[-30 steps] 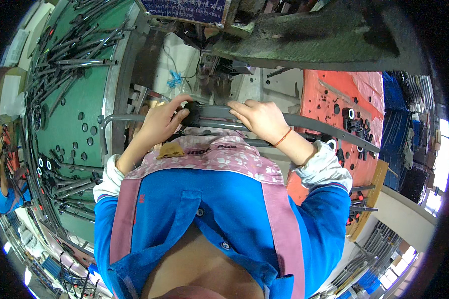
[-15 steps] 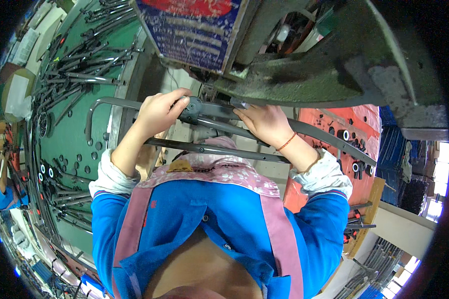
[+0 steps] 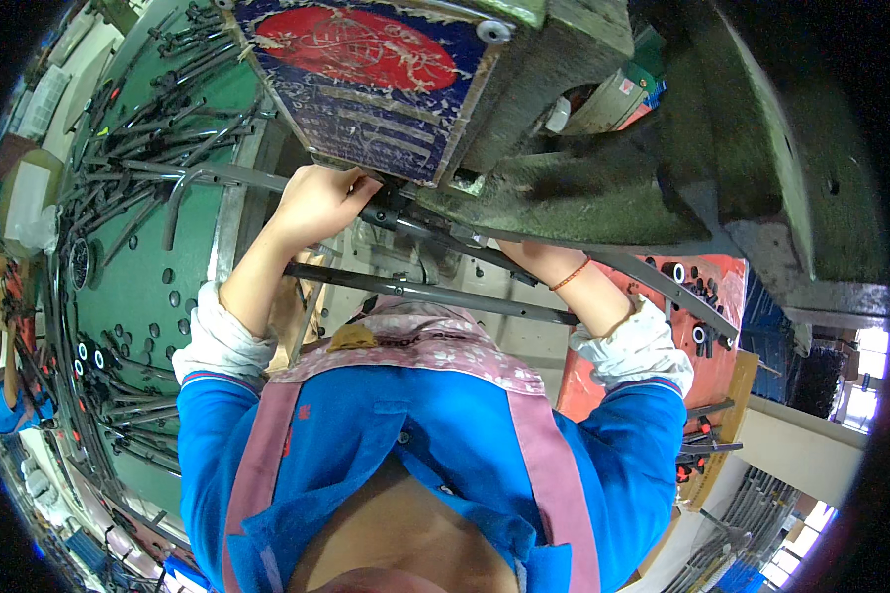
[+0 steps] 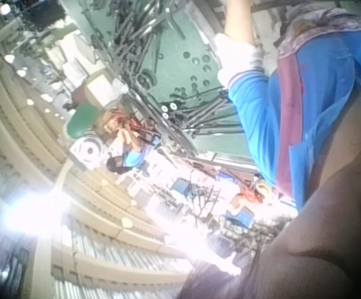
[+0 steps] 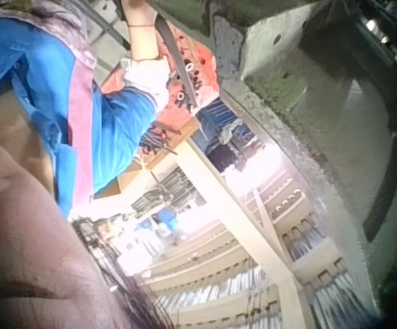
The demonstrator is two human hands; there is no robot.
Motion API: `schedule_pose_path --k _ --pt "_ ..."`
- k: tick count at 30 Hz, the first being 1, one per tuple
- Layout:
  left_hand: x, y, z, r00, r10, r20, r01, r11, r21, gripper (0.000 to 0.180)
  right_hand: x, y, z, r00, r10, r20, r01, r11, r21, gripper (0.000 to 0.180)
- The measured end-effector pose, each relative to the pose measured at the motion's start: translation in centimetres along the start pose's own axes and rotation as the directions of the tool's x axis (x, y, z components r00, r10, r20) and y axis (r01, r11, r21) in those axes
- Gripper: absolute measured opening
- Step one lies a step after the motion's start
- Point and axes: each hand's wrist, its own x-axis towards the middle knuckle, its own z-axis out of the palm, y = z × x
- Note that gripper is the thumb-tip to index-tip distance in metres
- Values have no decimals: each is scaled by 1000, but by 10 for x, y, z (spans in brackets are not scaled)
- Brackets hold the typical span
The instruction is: The person repeatedly picks up long metal rods and small black circular components, inserts the components onto the rods, and places the assembled units onto a green workbench. The process is repeated continuously with multiple rods and components.
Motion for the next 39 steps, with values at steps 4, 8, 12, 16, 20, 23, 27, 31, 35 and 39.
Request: schedule_pose_path --k 4,8,12,16,20,23,27,31,35,39 --pt "5 6 0 998 -18 64 14 998 63 31 -5 6 9 990 -98 -102 87 991 -102 22" --pt "3 1 10 996 -49 77 47 999 18 32 -3 -4 8 998 -16 -57 18 999 43 21" --pt "10 -8 18 982 -111 150 114 993 -11 34 6 -4 19 999 25 -32 -21 993 113 17" --pt "13 -1 12 951 -169 258 166 985 33 37 -1 -3 30 997 69 -26 -63 979 195 20" --pt "10 -1 11 959 -172 223 166 985 46 35 -11 -9 13 959 55 278 -124 963 239 56" --pt "10 -5 16 974 -134 184 122 990 77 35 -21 -12 7 877 122 464 -249 942 223 69" --pt "3 -21 9 979 90 184 -94 996 13 71 -7 -33 -18 878 192 439 -332 904 269 78" --pt "-41 -47 -4 848 464 257 -523 812 258 128 -19 -31 -2 921 200 334 -306 903 301 85" --pt "-35 -52 7 855 474 213 -518 742 426 103 -21 -34 0 914 232 334 -320 917 237 85" --pt "-28 -57 11 883 439 167 -470 822 322 88 -18 -40 -5 909 229 348 -328 909 258 84"
